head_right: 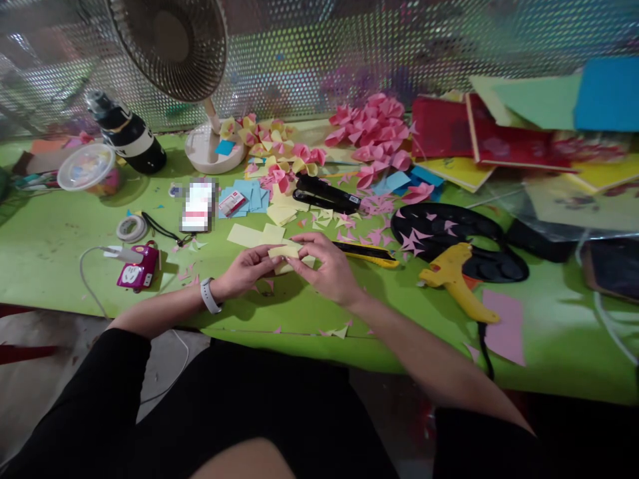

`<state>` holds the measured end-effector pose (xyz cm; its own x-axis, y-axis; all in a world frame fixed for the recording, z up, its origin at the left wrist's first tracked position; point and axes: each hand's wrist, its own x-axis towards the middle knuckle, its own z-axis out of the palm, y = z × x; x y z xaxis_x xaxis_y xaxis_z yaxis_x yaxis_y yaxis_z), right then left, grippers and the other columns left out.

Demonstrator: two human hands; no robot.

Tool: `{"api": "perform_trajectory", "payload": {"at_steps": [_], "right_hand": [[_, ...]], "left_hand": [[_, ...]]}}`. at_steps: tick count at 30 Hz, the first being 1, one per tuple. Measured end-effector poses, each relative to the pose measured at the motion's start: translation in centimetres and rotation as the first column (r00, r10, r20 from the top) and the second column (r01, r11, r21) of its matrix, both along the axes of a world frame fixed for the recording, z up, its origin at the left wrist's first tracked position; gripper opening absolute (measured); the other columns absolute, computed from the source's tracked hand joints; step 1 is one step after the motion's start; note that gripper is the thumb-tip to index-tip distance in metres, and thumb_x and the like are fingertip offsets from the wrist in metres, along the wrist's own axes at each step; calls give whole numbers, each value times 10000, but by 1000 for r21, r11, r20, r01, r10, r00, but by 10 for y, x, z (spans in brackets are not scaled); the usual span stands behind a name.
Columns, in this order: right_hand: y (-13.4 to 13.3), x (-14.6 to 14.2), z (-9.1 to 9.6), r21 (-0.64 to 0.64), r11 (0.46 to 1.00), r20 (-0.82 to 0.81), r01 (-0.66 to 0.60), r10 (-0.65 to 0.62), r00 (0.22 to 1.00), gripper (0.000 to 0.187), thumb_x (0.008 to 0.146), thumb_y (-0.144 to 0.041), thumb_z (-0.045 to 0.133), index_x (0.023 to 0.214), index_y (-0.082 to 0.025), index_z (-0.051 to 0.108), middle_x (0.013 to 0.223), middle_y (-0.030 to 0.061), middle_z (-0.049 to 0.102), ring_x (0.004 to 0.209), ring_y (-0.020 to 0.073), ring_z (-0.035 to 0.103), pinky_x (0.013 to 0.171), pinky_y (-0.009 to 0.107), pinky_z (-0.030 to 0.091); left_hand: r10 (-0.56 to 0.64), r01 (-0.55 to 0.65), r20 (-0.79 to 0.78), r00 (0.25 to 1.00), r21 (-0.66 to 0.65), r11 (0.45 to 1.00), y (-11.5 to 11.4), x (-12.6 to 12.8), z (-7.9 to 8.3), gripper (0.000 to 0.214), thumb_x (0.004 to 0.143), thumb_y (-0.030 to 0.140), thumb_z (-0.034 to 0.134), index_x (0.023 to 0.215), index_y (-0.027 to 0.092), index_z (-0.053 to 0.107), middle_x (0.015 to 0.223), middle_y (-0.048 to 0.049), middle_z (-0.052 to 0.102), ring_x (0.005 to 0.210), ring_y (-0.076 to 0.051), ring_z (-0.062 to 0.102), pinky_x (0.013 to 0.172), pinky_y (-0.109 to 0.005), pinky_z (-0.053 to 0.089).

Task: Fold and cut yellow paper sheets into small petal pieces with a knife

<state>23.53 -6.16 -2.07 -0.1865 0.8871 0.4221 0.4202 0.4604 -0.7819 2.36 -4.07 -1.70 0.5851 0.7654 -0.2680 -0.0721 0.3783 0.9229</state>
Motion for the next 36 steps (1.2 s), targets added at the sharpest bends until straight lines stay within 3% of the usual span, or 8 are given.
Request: {"api": "perform_trajectory", "payload": {"at_steps": [7,20,25,29,36], "right_hand": [[2,2,2,-5,999,44,-42,42,998,224,917,-347,701,742,-245,606,1131,70,709,1074,259,679,925,477,560],[3,4,1,-57,998,28,-19,21,999,241,897,-414,709,744,-254,614,1120,76,716,1054,282,679,936,520,545],[5,7,2,-191,981,-127,43,-68,990,219,870,-445,722,839,-249,627,1075,79,696,1001,264,667,910,519,559],[6,6,3,-309,949,-230,-59,-14,973,248,875,-489,704,946,-254,669,1059,76,709,944,245,684,815,453,594],[6,1,2,-328,941,-211,-87,17,977,205,864,-449,727,817,-253,688,1026,51,729,926,231,681,808,433,589]], "left_hand": [[-39,39,47,998,18,999,0,0,1,752,842,489,772,1464,143,530,626,69,565,539,-66,542,572,-208,498],[-70,67,37,997,76,995,1,-1,0,700,878,492,730,1461,164,524,657,67,542,544,-65,501,547,-204,492],[-52,45,52,997,129,991,1,-1,0,657,903,469,716,1439,142,523,587,99,446,516,-61,439,530,-188,462],[-62,56,45,997,137,989,0,-1,4,630,910,468,709,1419,146,524,571,108,426,500,-56,410,536,-190,455],[-96,93,16,995,122,988,0,-2,5,707,892,479,724,1460,151,458,604,90,485,519,-64,460,552,-208,491]]}}
